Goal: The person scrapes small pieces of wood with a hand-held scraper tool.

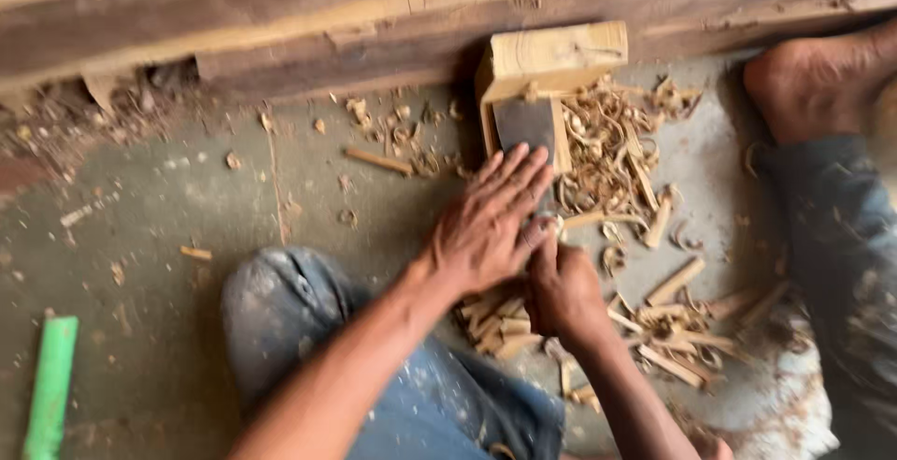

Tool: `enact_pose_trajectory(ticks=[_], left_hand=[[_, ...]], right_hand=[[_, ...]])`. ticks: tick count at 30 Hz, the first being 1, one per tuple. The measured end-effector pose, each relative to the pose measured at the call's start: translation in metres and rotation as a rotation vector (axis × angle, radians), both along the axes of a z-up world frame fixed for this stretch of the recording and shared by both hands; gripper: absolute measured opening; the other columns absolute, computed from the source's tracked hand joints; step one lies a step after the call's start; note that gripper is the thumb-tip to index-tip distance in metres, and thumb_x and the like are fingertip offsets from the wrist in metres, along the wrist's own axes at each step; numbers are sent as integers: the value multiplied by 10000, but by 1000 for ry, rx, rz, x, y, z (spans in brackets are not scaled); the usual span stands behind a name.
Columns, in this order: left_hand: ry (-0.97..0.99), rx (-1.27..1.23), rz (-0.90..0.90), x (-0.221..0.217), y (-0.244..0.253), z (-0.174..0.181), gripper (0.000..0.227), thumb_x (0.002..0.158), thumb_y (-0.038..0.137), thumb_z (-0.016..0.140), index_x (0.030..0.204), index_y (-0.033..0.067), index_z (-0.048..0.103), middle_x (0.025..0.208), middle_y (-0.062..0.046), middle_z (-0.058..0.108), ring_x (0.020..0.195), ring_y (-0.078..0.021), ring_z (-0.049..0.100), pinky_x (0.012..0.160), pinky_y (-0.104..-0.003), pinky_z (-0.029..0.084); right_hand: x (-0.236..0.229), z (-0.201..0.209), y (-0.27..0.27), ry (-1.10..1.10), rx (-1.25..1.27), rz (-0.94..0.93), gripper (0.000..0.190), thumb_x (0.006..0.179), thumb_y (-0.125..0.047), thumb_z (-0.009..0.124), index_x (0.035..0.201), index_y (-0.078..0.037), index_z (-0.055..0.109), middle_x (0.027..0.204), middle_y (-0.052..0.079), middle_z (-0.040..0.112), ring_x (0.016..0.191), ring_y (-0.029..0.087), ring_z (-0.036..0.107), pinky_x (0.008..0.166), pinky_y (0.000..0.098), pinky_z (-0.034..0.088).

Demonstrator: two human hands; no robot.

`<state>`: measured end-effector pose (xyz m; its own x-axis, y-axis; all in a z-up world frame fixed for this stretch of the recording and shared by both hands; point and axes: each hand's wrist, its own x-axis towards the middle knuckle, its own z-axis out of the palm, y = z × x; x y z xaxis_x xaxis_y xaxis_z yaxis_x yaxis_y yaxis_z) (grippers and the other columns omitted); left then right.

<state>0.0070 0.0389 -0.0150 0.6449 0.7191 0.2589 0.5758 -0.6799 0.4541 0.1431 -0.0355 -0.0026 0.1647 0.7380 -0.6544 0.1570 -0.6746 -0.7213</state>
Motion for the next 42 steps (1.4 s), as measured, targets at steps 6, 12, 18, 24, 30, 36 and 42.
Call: enact_pose_trajectory(ticks=[6, 12, 18, 24, 30, 36, 42], left_hand=[[-43, -39, 54, 3, -8, -14, 684, 1067, 440, 414, 1536, -58, 389, 1646, -232, 328, 1553, -372, 295, 1293, -459, 186], [-517, -36, 310, 21, -16, -11, 440, 1073, 253, 556, 1420, -19, 551, 1512, -240, 552, 1402, -350, 564, 1220, -474, 449], [-353, -142, 603, 27, 21, -24, 384, 933, 196, 763, 1239, 11, 622, 1149, -168, 708, 1016, -255, 710, 881, -386, 611], [-171, -361, 741, 52, 71, -26, 314, 882, 67, 725, 1179, -2, 648, 1076, -149, 689, 802, -212, 720, 596, -331, 643], [-154, -489, 103, 75, 40, -8, 139, 848, 121, 754, 982, 91, 770, 873, -133, 709, 798, -246, 705, 791, -397, 600], [-331, 87, 490, 76, 39, -25, 78, 747, 91, 757, 754, 39, 699, 1099, -211, 693, 1062, -322, 652, 1009, -493, 485], [-135, -321, 597, 110, 51, -23, 87, 856, 53, 655, 775, 22, 645, 1205, -198, 678, 1113, -285, 672, 1010, -388, 551]], right_hand=[[12, 2, 6, 124, -150, -92, 679, 1016, -586, 392, 669, -14, 509, 487, 84, 478, 348, 203, 421, 341, 359, 329], [31, 33, -13, 527, -134, -235, 538, 1007, -569, 354, 805, -81, 462, 502, 42, 395, 331, 181, 364, 322, 364, 344], [54, 31, -65, 669, -142, -395, 592, 995, -622, 327, 832, -66, 445, 520, 35, 387, 321, 164, 360, 302, 346, 343], [77, 33, -120, 658, -195, -500, 658, 983, -693, 367, 819, -60, 434, 493, 49, 361, 298, 184, 339, 282, 352, 324], [92, 20, -140, 673, -235, -600, 663, 962, -722, 362, 823, -77, 439, 493, 50, 349, 297, 184, 322, 283, 350, 303], [104, 13, -148, 820, -118, -554, 630, 945, -689, 354, 823, -76, 435, 504, 63, 389, 317, 179, 356, 299, 354, 337], [92, 23, -138, 800, -146, -552, 617, 948, -681, 364, 829, -80, 442, 509, 65, 386, 327, 183, 350, 311, 354, 324]])
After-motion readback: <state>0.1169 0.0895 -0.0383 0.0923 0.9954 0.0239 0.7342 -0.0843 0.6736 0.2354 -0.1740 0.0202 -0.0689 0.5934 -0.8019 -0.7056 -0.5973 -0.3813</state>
